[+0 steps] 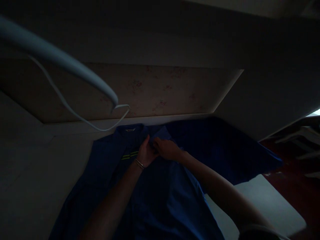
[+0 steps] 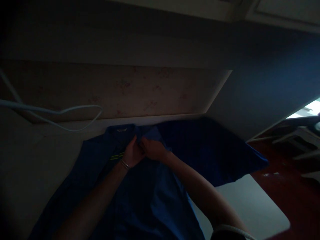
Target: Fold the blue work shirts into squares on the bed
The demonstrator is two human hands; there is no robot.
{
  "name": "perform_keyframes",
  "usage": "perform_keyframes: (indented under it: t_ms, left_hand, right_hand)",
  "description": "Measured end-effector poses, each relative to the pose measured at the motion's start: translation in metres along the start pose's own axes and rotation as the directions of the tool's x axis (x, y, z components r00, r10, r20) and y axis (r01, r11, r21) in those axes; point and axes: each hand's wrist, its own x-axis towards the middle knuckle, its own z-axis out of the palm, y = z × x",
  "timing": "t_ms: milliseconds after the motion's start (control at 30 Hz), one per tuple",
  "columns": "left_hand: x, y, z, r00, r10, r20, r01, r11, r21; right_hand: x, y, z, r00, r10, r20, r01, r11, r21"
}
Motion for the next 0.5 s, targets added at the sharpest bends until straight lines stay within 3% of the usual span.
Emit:
perform_keyframes:
  t_ms: [100,200,333,500]
  left_hand:
    - [0.009,-0.005,-0.012,0.988,0.083,-0.132,-0.065,0.989,0.136]
    - [0.020,-0.009,-0.022,0.968,0.131,-0.212,-0.087,0.975,0.203]
    - [0.029,-0.007,-0.031,0.943,0.178,-0.283,-0.101,0.958,0.267]
    - [0.034,-0.005,-0.037,0.913,0.228,-0.339,-0.127,0.947,0.295]
  right_hand:
    - [0.001,0.005,0.008,1.000,0.025,-0.007,-0.024,0.992,0.122]
    - [0.001,0.021,0.012,0.987,0.122,-0.103,-0.099,0.974,0.205]
    - [-0.003,0.045,0.027,0.975,0.126,-0.185,-0.097,0.982,0.160]
    - [-0.013,0.058,0.049,0.988,0.077,-0.133,-0.059,0.989,0.134]
